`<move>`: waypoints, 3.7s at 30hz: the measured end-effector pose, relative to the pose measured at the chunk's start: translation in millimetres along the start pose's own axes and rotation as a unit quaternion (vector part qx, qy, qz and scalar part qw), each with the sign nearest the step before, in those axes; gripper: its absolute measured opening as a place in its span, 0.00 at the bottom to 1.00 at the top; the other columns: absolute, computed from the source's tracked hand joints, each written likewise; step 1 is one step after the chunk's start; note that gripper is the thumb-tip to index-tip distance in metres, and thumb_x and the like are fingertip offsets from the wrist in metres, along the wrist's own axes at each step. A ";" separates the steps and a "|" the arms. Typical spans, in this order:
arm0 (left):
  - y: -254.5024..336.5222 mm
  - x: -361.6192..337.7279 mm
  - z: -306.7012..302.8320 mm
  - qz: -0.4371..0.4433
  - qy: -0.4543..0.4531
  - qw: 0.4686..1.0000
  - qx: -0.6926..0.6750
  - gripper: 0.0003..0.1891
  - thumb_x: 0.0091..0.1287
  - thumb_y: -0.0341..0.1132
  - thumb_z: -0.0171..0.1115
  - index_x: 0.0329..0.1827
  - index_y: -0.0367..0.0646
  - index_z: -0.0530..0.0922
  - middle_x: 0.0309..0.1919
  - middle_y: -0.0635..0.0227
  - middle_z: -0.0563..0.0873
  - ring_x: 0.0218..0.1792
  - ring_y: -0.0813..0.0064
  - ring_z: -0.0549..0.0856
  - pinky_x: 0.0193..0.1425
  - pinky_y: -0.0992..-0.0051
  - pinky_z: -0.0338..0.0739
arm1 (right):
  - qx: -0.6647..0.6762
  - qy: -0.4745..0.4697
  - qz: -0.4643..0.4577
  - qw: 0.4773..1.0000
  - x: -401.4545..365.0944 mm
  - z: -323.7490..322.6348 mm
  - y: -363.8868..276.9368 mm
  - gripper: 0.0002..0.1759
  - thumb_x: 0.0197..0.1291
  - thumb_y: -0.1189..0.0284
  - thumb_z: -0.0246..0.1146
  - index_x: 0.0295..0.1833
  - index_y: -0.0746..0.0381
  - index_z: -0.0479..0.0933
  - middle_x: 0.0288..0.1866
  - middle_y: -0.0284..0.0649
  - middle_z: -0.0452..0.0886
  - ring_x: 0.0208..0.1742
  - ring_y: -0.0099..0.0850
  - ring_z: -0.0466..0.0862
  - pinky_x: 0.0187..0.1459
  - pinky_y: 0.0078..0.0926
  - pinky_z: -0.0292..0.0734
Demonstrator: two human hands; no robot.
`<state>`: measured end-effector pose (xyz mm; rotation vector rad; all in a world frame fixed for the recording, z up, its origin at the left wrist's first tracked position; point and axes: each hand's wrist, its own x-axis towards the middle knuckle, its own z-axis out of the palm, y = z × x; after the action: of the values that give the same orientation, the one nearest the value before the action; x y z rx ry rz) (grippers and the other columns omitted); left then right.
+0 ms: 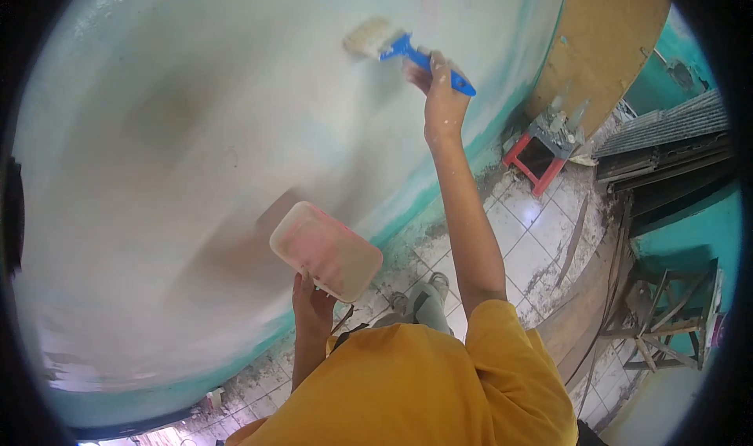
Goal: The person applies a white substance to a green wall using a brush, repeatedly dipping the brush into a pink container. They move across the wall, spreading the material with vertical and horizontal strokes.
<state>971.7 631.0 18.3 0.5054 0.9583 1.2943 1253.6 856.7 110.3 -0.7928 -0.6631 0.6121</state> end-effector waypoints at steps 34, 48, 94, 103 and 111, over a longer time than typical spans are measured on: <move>-17.1 0.1 14.6 0.004 -0.024 0.983 0.180 0.38 0.72 0.50 0.59 0.78 0.43 0.53 0.71 0.59 0.67 0.70 0.56 0.71 0.70 0.53 0.72 | 0.024 0.151 0.237 0.959 -93.2 -195.5 293.1 0.18 0.72 0.63 0.60 0.52 0.69 0.79 0.39 0.42 0.86 0.37 0.26 0.86 0.41 0.22 0.83; -19.3 1.4 4.5 -0.073 -0.030 0.997 0.025 0.38 0.73 0.41 0.59 0.79 0.43 0.49 0.73 0.57 0.64 0.73 0.54 0.67 0.74 0.50 0.67 | 0.053 0.073 0.079 0.993 -10.0 -105.5 126.8 0.19 0.74 0.62 0.58 0.53 0.70 0.78 0.39 0.42 0.86 0.38 0.25 0.84 0.43 0.24 0.82; -19.7 15.3 6.5 0.021 -0.028 0.999 -0.007 0.30 0.77 0.39 0.54 0.77 0.44 0.53 0.71 0.60 0.67 0.71 0.61 0.70 0.71 0.60 0.71 | -0.130 0.082 0.195 0.969 -152.6 -140.5 88.5 0.15 0.73 0.62 0.60 0.43 0.64 0.78 0.33 0.40 0.83 0.31 0.26 0.83 0.35 0.25 0.78; -26.8 40.9 63.8 0.087 -0.033 0.993 0.075 0.32 0.75 0.45 0.57 0.76 0.42 0.55 0.66 0.61 0.72 0.67 0.66 0.74 0.65 0.63 0.76 | -0.180 -0.020 0.071 0.981 -142.6 -115.2 -71.8 0.13 0.73 0.68 0.60 0.37 0.67 0.77 0.27 0.38 0.79 0.24 0.25 0.78 0.27 0.23 0.73; -53.5 36.2 133.1 0.157 -0.051 0.980 0.113 0.33 0.75 0.36 0.56 0.76 0.34 0.51 0.66 0.56 0.70 0.64 0.71 0.73 0.62 0.69 0.74 | -0.372 -0.228 -0.024 0.899 -104.1 -129.8 -105.1 0.12 0.66 0.73 0.63 0.29 0.65 0.78 0.18 0.37 0.78 0.19 0.23 0.77 0.23 0.24 0.70</move>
<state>1110.8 677.6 37.1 0.9191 0.9714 1.4307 1307.2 668.0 94.3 -1.3543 -1.3903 0.4944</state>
